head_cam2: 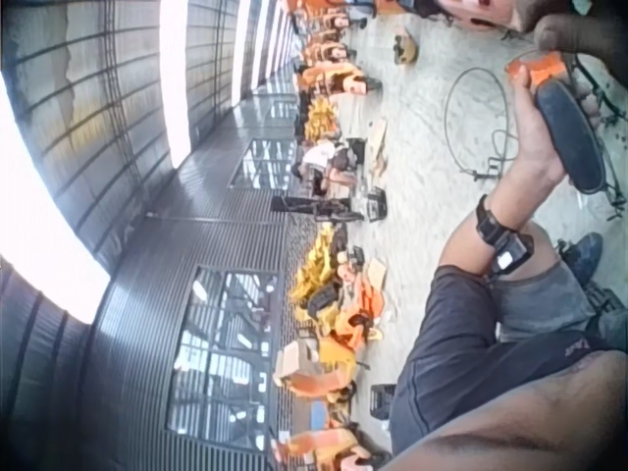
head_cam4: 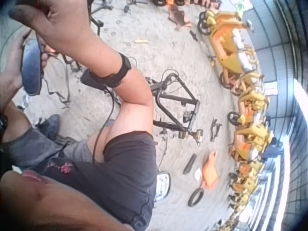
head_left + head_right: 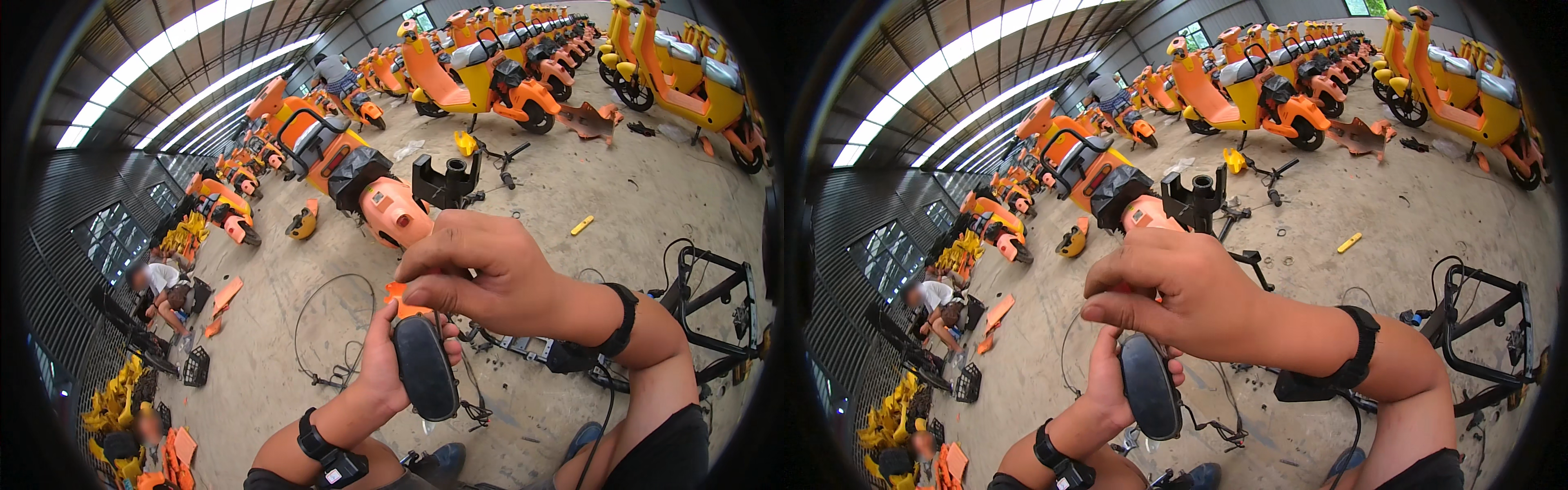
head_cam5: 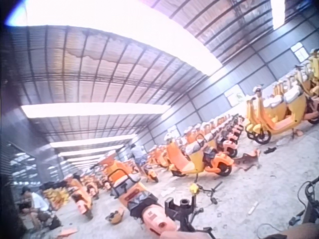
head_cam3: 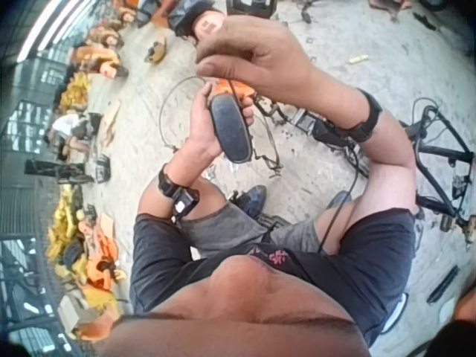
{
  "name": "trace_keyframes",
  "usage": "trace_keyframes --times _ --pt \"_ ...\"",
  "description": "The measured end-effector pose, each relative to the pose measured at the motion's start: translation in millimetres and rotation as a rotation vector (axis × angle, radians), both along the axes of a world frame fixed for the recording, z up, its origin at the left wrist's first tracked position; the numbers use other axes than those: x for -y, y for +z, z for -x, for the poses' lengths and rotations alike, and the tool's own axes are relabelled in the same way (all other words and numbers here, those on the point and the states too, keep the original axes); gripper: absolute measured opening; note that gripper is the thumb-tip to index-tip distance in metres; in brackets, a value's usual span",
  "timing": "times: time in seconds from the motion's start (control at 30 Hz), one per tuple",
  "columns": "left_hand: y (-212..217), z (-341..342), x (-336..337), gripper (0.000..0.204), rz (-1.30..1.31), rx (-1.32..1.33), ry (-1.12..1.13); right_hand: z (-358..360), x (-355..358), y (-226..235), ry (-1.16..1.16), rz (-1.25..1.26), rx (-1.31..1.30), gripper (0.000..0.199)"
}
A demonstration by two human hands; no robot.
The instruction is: The person uses a screwdriver to secure a small metal bracket onto a black plastic housing and then attaches a wire to a terminal within the assembly while sitting on the floor.
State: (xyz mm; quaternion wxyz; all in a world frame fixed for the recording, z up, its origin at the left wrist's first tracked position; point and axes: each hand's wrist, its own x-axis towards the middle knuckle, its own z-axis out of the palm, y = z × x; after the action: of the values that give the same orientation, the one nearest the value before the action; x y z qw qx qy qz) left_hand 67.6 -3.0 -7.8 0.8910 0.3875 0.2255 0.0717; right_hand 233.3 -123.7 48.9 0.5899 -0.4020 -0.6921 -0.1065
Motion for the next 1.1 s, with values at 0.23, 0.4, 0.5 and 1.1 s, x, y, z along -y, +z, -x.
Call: trace_keyframes --times 0.23,0.4,0.5,1.1 --pt "3 4 -3 0.066 -0.011 -0.033 0.062 0 0 10 0.119 0.098 -0.006 0.016" --pt "7 0 1 0.063 -0.030 -0.057 0.116 -17 20 25 0.185 0.318 0.025 0.018" --pt "4 1 -3 0.064 -0.029 -0.046 0.055 -19 23 24 0.245 0.412 -0.036 0.019" --pt "2 3 -3 0.068 0.032 -0.007 -0.023 -8 16 15 0.166 0.327 -0.119 0.029"
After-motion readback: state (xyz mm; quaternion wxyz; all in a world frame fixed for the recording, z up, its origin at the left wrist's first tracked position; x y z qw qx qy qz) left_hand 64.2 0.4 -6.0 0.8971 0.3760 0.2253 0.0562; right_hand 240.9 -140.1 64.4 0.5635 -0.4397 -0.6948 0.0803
